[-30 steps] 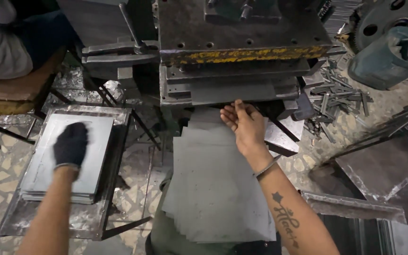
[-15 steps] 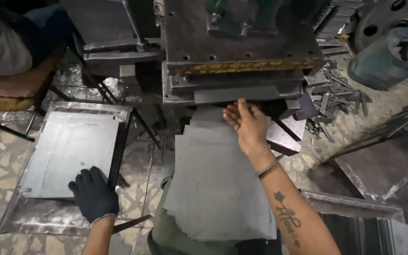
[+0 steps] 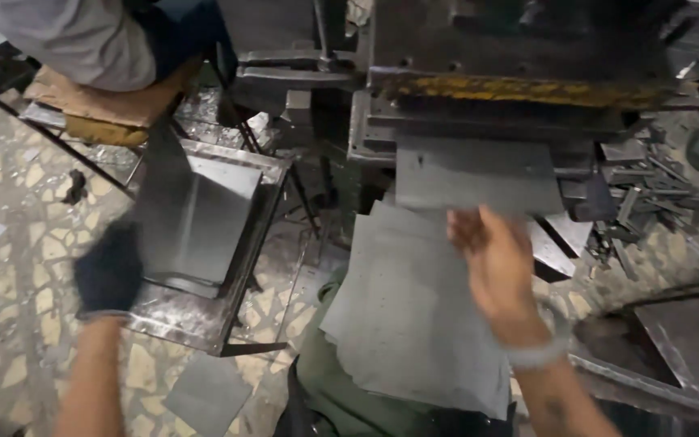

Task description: The recorder places metal sheets into a stamping press and stacks the processed items.

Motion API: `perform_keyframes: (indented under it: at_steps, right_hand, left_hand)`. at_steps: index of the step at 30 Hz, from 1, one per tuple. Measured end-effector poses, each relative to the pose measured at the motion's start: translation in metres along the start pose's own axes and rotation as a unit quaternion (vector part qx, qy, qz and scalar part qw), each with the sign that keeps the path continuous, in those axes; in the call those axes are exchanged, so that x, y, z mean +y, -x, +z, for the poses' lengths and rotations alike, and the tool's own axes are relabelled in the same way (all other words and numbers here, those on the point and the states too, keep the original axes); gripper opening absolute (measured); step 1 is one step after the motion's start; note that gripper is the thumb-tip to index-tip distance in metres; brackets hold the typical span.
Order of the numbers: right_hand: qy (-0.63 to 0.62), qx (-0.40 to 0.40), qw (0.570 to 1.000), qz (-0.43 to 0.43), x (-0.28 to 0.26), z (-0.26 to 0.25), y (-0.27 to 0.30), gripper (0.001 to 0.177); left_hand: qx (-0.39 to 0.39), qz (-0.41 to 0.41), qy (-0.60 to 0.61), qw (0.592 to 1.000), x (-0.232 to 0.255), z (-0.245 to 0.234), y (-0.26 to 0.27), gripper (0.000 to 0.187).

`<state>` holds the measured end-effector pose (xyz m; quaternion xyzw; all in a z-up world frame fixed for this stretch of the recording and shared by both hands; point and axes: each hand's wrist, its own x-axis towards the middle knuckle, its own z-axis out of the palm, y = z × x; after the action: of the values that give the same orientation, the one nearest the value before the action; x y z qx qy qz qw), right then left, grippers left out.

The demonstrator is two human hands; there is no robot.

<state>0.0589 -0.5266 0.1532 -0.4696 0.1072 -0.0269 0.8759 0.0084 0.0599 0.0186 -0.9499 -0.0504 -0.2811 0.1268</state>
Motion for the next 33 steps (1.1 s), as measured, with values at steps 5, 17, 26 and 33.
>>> perform_keyframes:
  at_steps: [5,17,26,33]
  right_hand:
    - [0.139,0.069,0.970,0.190,0.043,-0.052,0.101,0.040]
    - [0.182,0.014,0.963,0.198,0.052,-0.100,0.087,0.042]
    - [0.216,0.028,0.930,0.296,0.046,-0.124,0.053,0.048]
    - [0.200,0.092,0.863,0.455,0.054,-0.154,0.042,0.057]
  left_hand:
    - [-0.237,-0.318,0.129,0.909,-0.039,0.010,0.020,0.073]
    - [0.041,0.043,0.292,0.955,0.269,-0.088,-0.115,0.058]
    - [-0.130,-0.160,0.153,0.966,0.128,0.010,-0.022,0.057]
    - [-0.298,-0.245,0.041,0.922,0.038,0.031,0.043,0.075]
